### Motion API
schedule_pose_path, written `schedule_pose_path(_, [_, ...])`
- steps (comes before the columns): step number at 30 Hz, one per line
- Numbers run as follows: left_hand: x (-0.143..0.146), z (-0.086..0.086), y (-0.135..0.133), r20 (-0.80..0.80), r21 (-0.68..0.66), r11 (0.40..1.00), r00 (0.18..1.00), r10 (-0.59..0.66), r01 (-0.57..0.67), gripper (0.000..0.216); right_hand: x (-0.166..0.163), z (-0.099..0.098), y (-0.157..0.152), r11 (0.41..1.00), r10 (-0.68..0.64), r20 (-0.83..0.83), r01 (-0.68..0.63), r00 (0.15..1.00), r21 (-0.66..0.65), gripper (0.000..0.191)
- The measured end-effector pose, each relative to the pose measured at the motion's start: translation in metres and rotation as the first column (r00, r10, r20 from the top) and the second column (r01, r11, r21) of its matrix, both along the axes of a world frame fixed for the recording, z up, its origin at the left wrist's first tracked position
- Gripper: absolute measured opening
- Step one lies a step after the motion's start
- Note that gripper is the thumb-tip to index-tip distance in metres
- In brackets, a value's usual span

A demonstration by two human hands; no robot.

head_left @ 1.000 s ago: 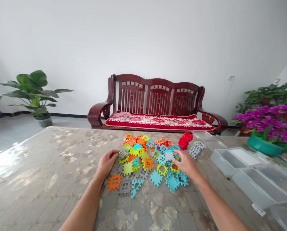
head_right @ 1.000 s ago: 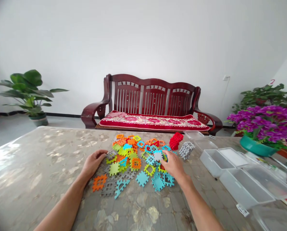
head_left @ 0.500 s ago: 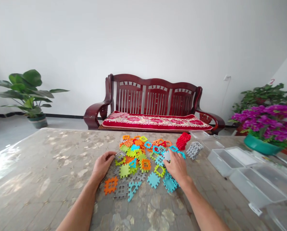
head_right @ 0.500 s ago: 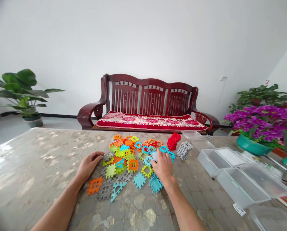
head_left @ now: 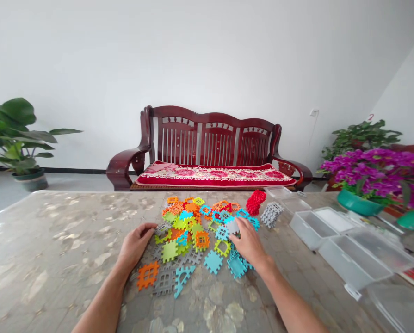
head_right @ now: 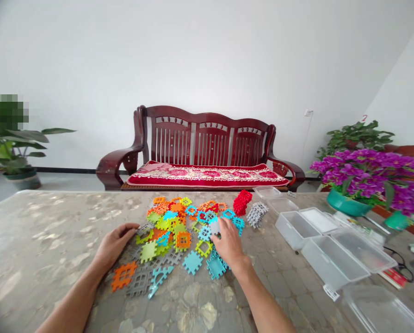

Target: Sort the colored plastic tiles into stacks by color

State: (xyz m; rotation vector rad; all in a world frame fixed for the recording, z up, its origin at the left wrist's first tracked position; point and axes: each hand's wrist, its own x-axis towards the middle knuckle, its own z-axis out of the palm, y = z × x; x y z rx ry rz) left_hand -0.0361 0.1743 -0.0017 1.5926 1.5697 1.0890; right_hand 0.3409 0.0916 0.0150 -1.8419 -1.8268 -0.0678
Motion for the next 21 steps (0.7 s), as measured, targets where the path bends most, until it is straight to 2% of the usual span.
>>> schedule_pose_path(6, [-0.003,-0.005,0.002,-0.022,0.010,1.000,1.000,-0.002,0.002,0.043,-0.007,0.008,-0.001,0.998,-0.039,0.056,0.041,0.998,-0.038,0.042])
schedule_pose_path(12, [-0.003,-0.006,0.003,-0.029,-0.004,1.000,0.999,-0.015,0.015,0.044,-0.014,0.015,-0.001,0.995,-0.098,0.117,0.101,0.988,-0.019,0.052])
schedule_pose_path(16, [-0.003,-0.006,0.003,-0.032,-0.004,1.000,0.999,-0.009,0.009,0.044,-0.023,0.026,0.005,0.985,-0.145,0.198,0.161,0.969,-0.067,0.057])
schedule_pose_path(21, [-0.004,-0.008,0.004,-0.016,0.005,1.000,1.000,-0.015,0.015,0.043,-0.028,0.024,0.012,0.981,-0.151,0.253,0.176,0.956,-0.079,0.034])
